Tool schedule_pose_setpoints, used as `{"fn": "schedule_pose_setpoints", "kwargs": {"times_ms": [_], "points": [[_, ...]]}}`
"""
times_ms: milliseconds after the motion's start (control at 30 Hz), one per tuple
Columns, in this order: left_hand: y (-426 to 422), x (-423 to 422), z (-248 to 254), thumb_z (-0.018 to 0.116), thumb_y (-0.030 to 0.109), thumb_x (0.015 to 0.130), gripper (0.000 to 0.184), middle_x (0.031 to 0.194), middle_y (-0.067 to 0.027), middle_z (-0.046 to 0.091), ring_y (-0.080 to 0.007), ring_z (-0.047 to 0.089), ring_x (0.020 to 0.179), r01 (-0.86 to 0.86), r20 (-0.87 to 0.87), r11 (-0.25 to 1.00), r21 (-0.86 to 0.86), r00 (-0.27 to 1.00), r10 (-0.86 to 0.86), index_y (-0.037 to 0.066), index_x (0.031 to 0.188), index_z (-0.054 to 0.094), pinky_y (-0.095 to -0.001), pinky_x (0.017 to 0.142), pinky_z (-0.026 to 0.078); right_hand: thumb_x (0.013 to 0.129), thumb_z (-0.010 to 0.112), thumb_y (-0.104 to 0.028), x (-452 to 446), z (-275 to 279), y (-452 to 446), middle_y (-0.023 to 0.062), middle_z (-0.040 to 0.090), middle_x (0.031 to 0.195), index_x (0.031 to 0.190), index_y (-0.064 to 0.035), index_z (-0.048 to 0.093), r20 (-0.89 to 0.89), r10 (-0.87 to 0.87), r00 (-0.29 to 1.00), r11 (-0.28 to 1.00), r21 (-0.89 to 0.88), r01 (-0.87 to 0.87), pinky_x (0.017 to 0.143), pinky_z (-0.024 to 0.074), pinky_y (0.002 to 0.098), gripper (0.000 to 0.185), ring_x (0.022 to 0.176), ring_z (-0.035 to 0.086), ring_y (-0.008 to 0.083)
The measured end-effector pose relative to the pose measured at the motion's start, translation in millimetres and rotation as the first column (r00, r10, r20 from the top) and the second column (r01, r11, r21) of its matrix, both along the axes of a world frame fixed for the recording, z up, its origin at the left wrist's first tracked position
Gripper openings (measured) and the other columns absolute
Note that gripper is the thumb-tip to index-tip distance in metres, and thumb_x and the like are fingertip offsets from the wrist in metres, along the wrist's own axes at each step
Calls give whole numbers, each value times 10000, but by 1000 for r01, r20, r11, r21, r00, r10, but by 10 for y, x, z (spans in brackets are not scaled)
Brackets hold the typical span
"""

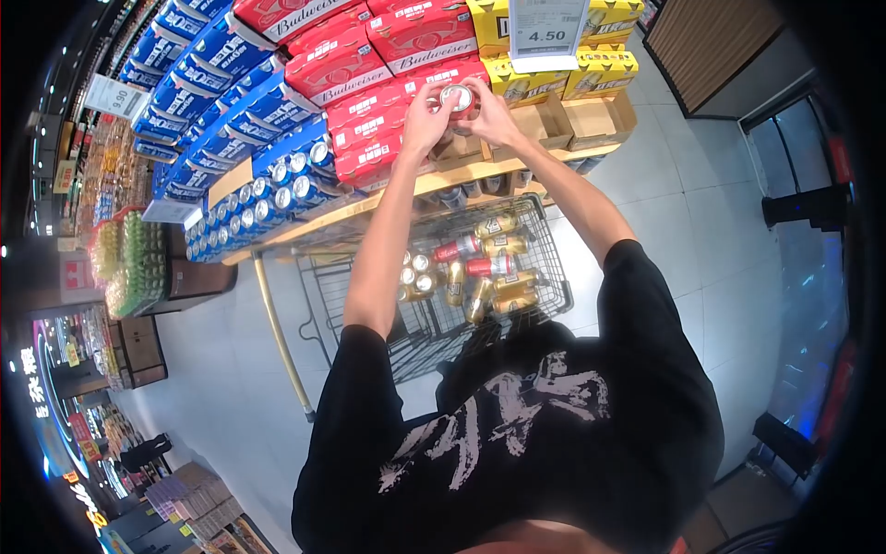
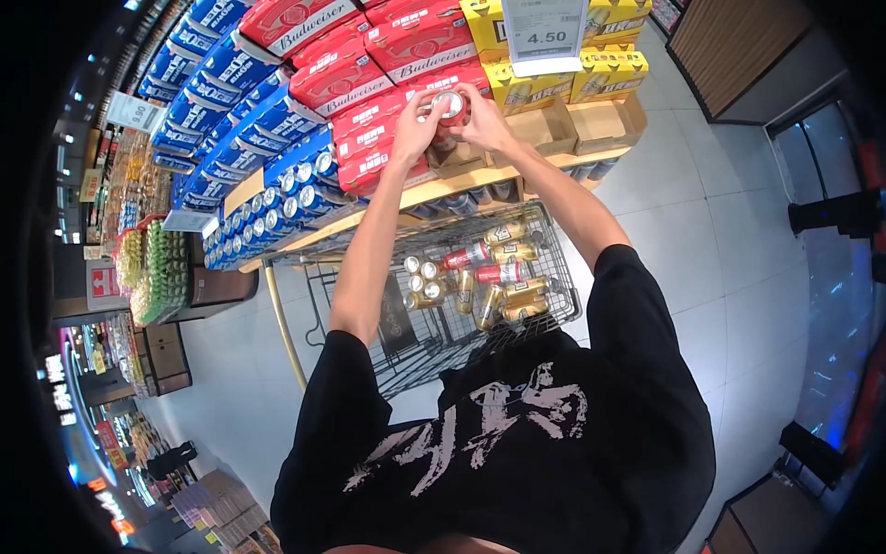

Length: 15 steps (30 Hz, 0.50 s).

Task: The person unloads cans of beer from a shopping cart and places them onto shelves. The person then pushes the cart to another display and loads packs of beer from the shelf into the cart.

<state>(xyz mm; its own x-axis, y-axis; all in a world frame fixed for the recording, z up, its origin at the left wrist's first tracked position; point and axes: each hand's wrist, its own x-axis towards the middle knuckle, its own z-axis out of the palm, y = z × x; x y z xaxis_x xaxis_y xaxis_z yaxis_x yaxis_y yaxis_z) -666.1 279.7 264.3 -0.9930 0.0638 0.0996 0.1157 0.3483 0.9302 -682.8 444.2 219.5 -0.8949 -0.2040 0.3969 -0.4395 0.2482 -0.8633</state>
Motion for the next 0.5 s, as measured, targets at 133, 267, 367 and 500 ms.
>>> {"fn": "schedule_pose_setpoints", "kwargs": {"times_ms": [133,267,367,500], "points": [[-116,-290,-209,740,388,870,524,1196,-147,670,-334,623,1112,40,-236,885,-465,957,-167,95,1284,609,-406,974,485,671,869,-232,-179,-186,-41,143,638,1235,1315,-104,478,-66,-37,997,978,201,49,956,509,442,764,1143,607,338],[-193,-298,-333,746,468,836,649,1327,-126,595,-313,479,1289,12,-200,726,-687,958,-205,182,1381,539,-506,1069,374,662,869,-248,-361,-440,-123,149,629,1266,1320,-107,485,4,-65,998,982,179,63,984,492,451,775,1197,574,363],[-233,-340,-428,764,479,804,693,1386,-87,527,-296,432,1332,-2,-96,697,-717,991,-96,233,1407,526,-498,1069,359,659,870,-235,-482,-553,-96,174,631,1253,1315,-101,488,67,-72,995,980,190,58,977,496,456,771,1175,587,392],[-337,-411,-633,775,414,804,653,1316,-70,531,-301,477,1245,-52,-159,688,-724,983,-93,245,1389,537,-499,1010,412,650,869,-210,-508,-615,-106,199,622,1237,1301,-70,512,139,-113,984,973,215,81,960,507,452,756,1154,595,401]]}}
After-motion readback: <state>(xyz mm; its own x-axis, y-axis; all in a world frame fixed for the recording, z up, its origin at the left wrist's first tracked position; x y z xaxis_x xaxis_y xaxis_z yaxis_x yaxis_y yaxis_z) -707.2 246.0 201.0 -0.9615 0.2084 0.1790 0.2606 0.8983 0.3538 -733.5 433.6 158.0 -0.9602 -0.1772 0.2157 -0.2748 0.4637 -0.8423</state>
